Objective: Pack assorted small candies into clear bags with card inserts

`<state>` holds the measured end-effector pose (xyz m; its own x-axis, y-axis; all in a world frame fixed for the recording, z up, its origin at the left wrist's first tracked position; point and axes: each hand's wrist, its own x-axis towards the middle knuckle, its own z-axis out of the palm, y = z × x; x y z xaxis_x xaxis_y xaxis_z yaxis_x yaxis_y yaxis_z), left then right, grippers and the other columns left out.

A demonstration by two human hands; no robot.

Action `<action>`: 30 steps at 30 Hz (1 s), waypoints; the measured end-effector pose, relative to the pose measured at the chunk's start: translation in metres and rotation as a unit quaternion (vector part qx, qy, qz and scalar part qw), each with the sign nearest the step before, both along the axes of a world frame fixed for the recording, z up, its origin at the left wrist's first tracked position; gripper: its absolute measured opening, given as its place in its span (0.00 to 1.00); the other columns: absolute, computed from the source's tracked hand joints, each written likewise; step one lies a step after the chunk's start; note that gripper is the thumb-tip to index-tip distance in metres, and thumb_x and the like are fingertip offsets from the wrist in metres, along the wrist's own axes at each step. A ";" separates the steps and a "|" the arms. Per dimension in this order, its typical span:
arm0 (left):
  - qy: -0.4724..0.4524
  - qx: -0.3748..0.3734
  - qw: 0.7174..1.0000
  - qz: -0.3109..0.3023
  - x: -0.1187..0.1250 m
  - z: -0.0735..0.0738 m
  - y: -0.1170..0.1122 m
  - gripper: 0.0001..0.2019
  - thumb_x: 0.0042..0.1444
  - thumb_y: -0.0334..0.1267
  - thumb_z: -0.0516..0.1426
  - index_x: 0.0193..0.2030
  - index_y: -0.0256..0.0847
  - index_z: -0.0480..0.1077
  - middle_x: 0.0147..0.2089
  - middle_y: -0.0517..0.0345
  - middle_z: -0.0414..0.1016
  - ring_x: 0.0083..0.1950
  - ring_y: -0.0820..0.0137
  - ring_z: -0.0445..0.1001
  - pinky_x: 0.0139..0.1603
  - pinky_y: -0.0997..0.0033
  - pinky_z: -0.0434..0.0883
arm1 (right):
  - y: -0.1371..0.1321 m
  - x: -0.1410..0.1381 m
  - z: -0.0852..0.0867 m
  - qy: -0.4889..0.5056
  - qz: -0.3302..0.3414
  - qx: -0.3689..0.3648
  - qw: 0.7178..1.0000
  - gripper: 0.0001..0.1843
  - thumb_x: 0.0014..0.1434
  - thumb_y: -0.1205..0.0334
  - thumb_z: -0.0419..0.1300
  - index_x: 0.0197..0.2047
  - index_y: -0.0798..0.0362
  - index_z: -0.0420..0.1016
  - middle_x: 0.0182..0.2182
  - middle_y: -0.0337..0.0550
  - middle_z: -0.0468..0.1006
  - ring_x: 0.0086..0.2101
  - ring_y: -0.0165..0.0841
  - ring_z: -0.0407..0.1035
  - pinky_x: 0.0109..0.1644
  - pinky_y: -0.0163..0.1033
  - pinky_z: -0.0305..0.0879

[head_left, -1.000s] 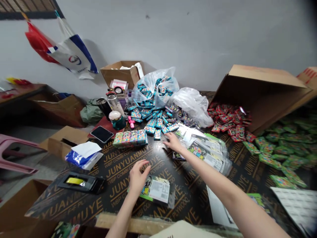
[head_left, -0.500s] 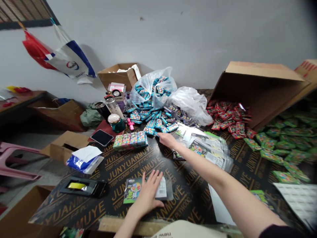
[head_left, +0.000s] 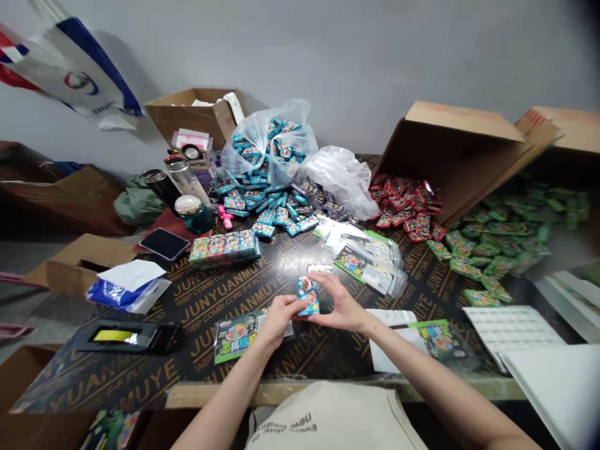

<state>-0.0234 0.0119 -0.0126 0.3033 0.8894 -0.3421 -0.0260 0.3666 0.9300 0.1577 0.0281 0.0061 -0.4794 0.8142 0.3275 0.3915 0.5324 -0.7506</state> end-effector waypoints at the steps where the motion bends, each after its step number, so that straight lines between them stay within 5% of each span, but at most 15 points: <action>1: 0.027 0.035 0.999 -0.029 -0.005 -0.001 -0.002 0.22 0.48 0.51 0.56 0.39 0.32 0.73 0.34 0.49 0.76 0.35 0.67 0.74 0.41 0.65 0.69 | -0.004 0.003 -0.004 -0.008 -0.012 0.011 1.000 0.40 0.40 0.60 0.66 0.57 0.48 0.58 0.53 0.48 0.63 0.53 0.42 0.56 0.58 0.48 0.51; 3: 0.134 0.147 0.977 -0.083 -0.021 -0.004 -0.007 0.31 0.44 0.53 0.59 0.53 0.38 0.65 0.49 0.46 0.72 0.49 0.60 0.70 0.52 0.57 0.63 | -0.009 0.008 -0.015 -0.016 -0.052 0.024 0.998 0.36 0.40 0.63 0.64 0.54 0.49 0.60 0.49 0.47 0.65 0.50 0.41 0.59 0.56 0.47 0.53; 5: 0.297 0.260 0.911 -0.123 -0.042 -0.011 -0.011 0.47 0.33 0.51 0.65 0.62 0.46 0.53 0.60 0.46 0.60 0.60 0.54 0.58 0.59 0.48 0.51 | -0.012 0.013 -0.029 -0.032 -0.082 0.030 0.996 0.36 0.39 0.62 0.65 0.53 0.50 0.61 0.47 0.48 0.66 0.49 0.43 0.60 0.54 0.48 0.55; 7: 0.434 0.317 0.829 -0.153 -0.059 -0.019 -0.015 0.54 0.27 0.47 0.67 0.64 0.49 0.48 0.61 0.47 0.58 0.61 0.52 0.55 0.61 0.44 0.43 | -0.014 0.016 -0.041 -0.055 -0.085 0.032 0.994 0.37 0.39 0.58 0.66 0.53 0.51 0.60 0.47 0.49 0.66 0.48 0.44 0.60 0.53 0.49 0.56; 9: 0.488 0.337 0.788 -0.164 -0.067 -0.026 -0.017 0.52 0.31 0.43 0.66 0.65 0.48 0.44 0.56 0.49 0.62 0.58 0.55 0.59 0.61 0.45 0.44 | -0.016 0.016 -0.049 -0.073 -0.072 0.034 0.994 0.39 0.39 0.54 0.67 0.54 0.51 0.60 0.48 0.50 0.66 0.48 0.44 0.60 0.52 0.49 0.56; 14: 0.457 0.382 0.787 -0.157 -0.055 -0.022 -0.016 0.51 0.39 0.39 0.60 0.66 0.44 0.32 0.53 0.51 0.63 0.56 0.60 0.61 0.62 0.50 0.45 | -0.023 0.008 -0.044 -0.085 -0.028 0.047 0.995 0.38 0.43 0.53 0.65 0.55 0.52 0.58 0.49 0.52 0.66 0.49 0.44 0.59 0.53 0.49 0.54; 20: 0.430 0.408 0.788 -0.166 -0.037 -0.012 -0.013 0.51 0.38 0.36 0.58 0.66 0.40 0.30 0.55 0.49 0.63 0.57 0.60 0.60 0.64 0.51 0.42 | -0.021 0.012 -0.034 -0.070 0.037 0.035 0.996 0.37 0.41 0.57 0.65 0.54 0.52 0.58 0.49 0.48 0.68 0.49 0.41 0.61 0.53 0.46 0.52; 25: 0.427 0.410 0.793 -0.144 -0.035 -0.016 -0.009 0.51 0.39 0.38 0.58 0.66 0.39 0.30 0.58 0.46 0.60 0.58 0.58 0.59 0.63 0.48 0.45 | -0.028 0.012 -0.036 -0.054 -0.038 0.042 0.997 0.48 0.41 0.46 0.65 0.60 0.51 0.49 0.52 0.51 0.67 0.52 0.43 0.59 0.56 0.49 0.46; 28: 0.423 0.407 0.798 -0.140 -0.033 -0.018 -0.007 0.51 0.39 0.38 0.59 0.66 0.40 0.30 0.59 0.47 0.59 0.58 0.58 0.60 0.62 0.49 0.46 | -0.022 0.010 -0.039 -0.064 -0.013 0.015 0.998 0.38 0.51 0.49 0.59 0.61 0.48 0.49 0.45 0.45 0.74 0.48 0.39 0.63 0.56 0.49 0.45; 30: 0.420 0.404 0.800 -0.144 -0.031 -0.020 -0.007 0.52 0.39 0.38 0.59 0.66 0.41 0.29 0.58 0.49 0.60 0.58 0.59 0.60 0.63 0.50 0.46 | -0.005 0.013 -0.044 -0.081 -0.057 0.022 0.995 0.32 0.54 0.52 0.57 0.60 0.47 0.53 0.46 0.45 0.73 0.49 0.39 0.63 0.56 0.49 0.47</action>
